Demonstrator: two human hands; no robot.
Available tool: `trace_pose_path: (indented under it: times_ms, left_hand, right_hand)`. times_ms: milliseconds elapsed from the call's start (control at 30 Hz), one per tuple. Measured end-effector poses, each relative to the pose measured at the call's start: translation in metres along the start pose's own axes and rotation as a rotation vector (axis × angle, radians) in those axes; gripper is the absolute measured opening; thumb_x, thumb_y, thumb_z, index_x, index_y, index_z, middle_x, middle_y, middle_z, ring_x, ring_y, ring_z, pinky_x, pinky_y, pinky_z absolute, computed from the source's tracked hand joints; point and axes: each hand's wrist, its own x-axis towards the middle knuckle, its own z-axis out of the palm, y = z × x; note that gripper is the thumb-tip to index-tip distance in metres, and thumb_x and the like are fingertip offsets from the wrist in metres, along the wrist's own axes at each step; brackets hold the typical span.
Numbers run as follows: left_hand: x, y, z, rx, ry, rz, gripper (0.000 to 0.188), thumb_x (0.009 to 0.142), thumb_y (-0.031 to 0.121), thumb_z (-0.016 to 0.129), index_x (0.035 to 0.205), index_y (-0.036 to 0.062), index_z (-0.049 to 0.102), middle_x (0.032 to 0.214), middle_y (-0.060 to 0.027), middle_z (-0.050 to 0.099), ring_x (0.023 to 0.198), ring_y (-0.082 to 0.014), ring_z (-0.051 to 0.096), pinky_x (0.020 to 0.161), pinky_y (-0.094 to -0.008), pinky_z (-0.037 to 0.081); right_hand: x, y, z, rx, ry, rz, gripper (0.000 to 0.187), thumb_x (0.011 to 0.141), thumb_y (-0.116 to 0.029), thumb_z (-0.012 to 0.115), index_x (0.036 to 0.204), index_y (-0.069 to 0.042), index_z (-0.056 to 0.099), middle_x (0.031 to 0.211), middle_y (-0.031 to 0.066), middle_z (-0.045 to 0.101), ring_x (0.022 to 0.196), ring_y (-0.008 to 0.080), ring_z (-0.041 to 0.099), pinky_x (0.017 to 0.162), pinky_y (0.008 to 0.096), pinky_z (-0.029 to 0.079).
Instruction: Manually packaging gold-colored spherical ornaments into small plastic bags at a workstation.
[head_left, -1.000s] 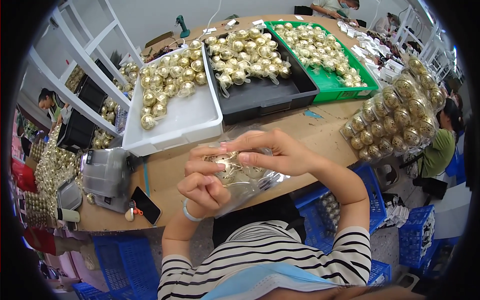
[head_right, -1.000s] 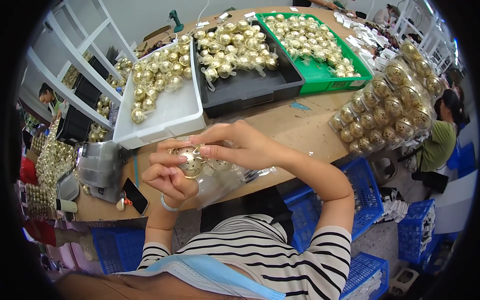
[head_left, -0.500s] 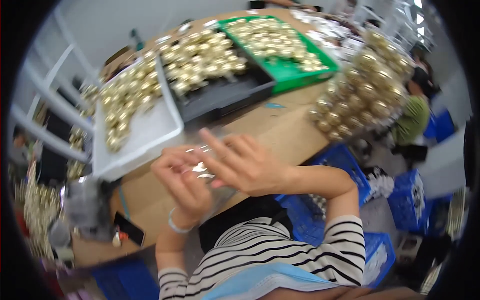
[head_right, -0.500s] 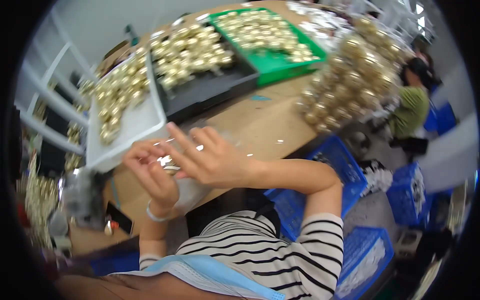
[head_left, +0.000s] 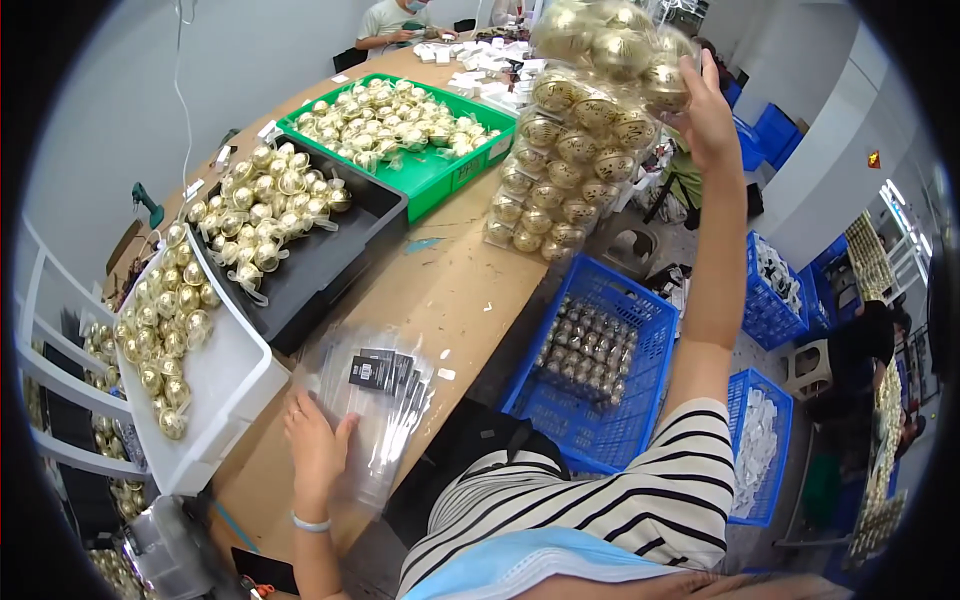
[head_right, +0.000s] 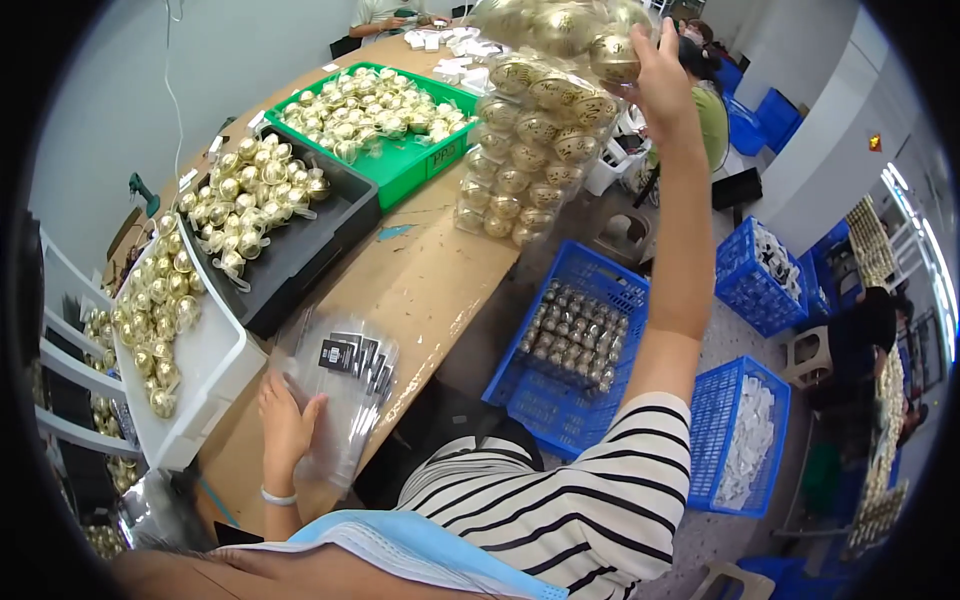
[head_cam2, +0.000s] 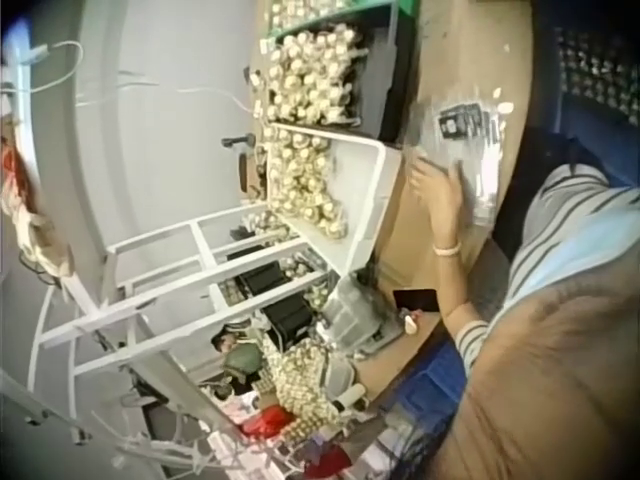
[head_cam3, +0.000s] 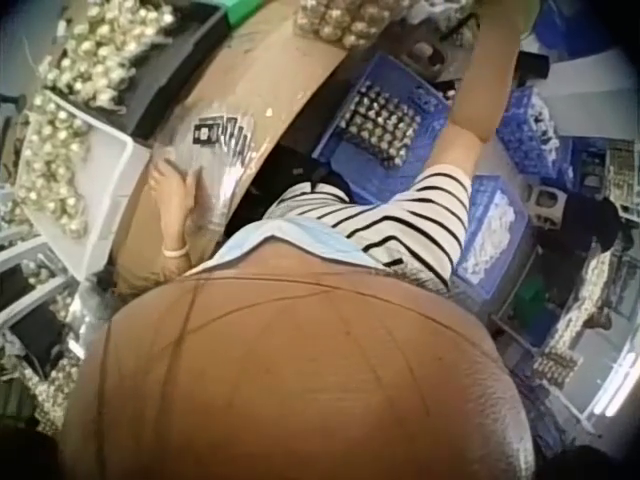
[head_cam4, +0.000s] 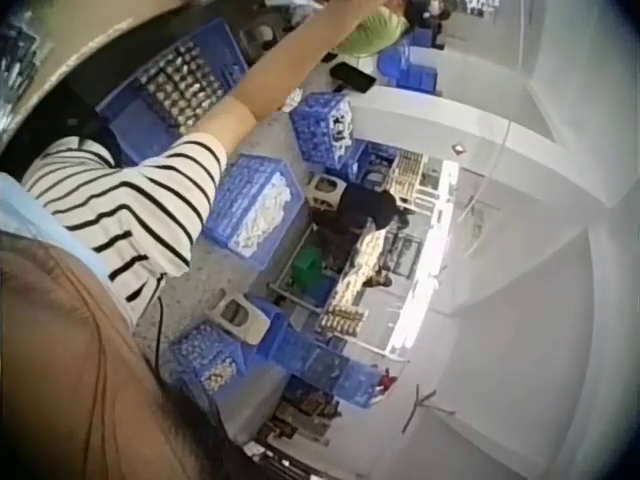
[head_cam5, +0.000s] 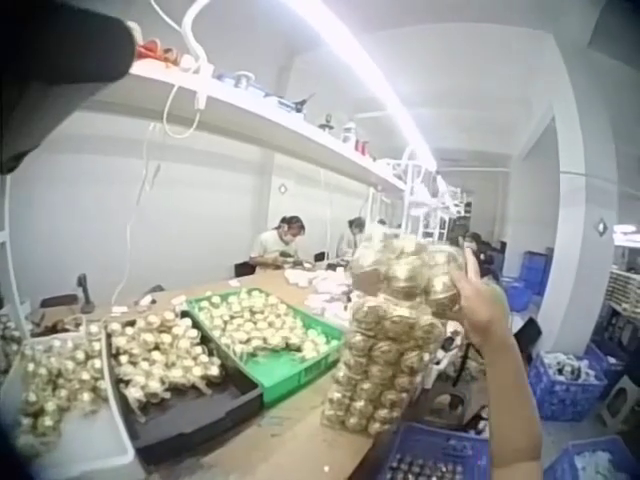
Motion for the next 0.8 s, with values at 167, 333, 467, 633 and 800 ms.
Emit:
trace_pose_path:
  times_ms: [167, 333, 467, 633, 800]
  left_hand:
    - [0.011, 0.0, -0.01, -0.019, 0.113, -0.078, 0.107, 0.064, 0.033, 0.093, 0.145, -0.0087, 0.037, 0.134, -0.0296, 0.05, 0.131, -0.0444, 0.042, 0.111, -0.0506, 0.035]
    - [0.025, 0.009, -0.03, 0.043, 0.347, 0.097, 0.058, 0.066, 0.018, 0.09, 0.112, 0.0014, 0.059, 0.111, -0.0183, 0.061, 0.109, -0.0387, 0.055, 0.094, -0.0462, 0.046]
    - [0.014, -0.01, -0.024, -0.244, 0.222, 0.047, 0.034, 0.083, 0.011, 0.079, 0.109, 0.0026, 0.059, 0.086, -0.0129, 0.066, 0.079, -0.0273, 0.066, 0.069, -0.0373, 0.054]
    - [0.013, 0.018, -0.078, -0.694, 0.151, 0.016, 0.012, 0.1, 0.013, 0.062, 0.104, 0.0026, 0.06, 0.068, -0.0017, 0.059, 0.06, -0.0055, 0.058, 0.043, -0.0222, 0.045]
    - [0.011, 0.019, -0.119, -0.64, 0.205, -0.161, 0.013, 0.102, 0.015, 0.058, 0.1, 0.0025, 0.061, 0.065, -0.0009, 0.057, 0.057, -0.0069, 0.058, 0.044, -0.0234, 0.045]
  right_hand:
    - [0.067, 0.054, -0.036, -0.183, -0.25, 0.235, 0.081, 0.102, -0.049, 0.054, 0.162, -0.011, 0.016, 0.144, 0.0179, 0.05, 0.116, 0.0273, 0.061, 0.092, 0.0403, 0.056]
    - [0.038, 0.04, -0.049, -1.284, 0.224, -0.484, 0.045, 0.106, -0.04, 0.046, 0.134, -0.008, 0.062, 0.111, 0.014, 0.07, 0.104, 0.0266, 0.068, 0.083, 0.0408, 0.052]
    - [-0.144, 0.057, 0.093, -0.504, -0.234, -0.727, 0.032, 0.1, -0.016, 0.059, 0.126, 0.003, 0.061, 0.12, 0.02, 0.065, 0.11, 0.0338, 0.061, 0.099, 0.0423, 0.046]
    - [-0.256, 0.12, 0.203, -0.062, -0.822, -0.31, 0.057, 0.082, -0.015, 0.081, 0.132, 0.005, 0.059, 0.124, 0.0199, 0.065, 0.109, 0.0382, 0.061, 0.093, 0.0453, 0.05]
    - [-0.279, 0.092, 0.221, -0.083, -0.54, -0.839, 0.031, 0.084, -0.001, 0.077, 0.114, 0.001, 0.07, 0.114, 0.0151, 0.07, 0.098, 0.0312, 0.066, 0.089, 0.0386, 0.052]
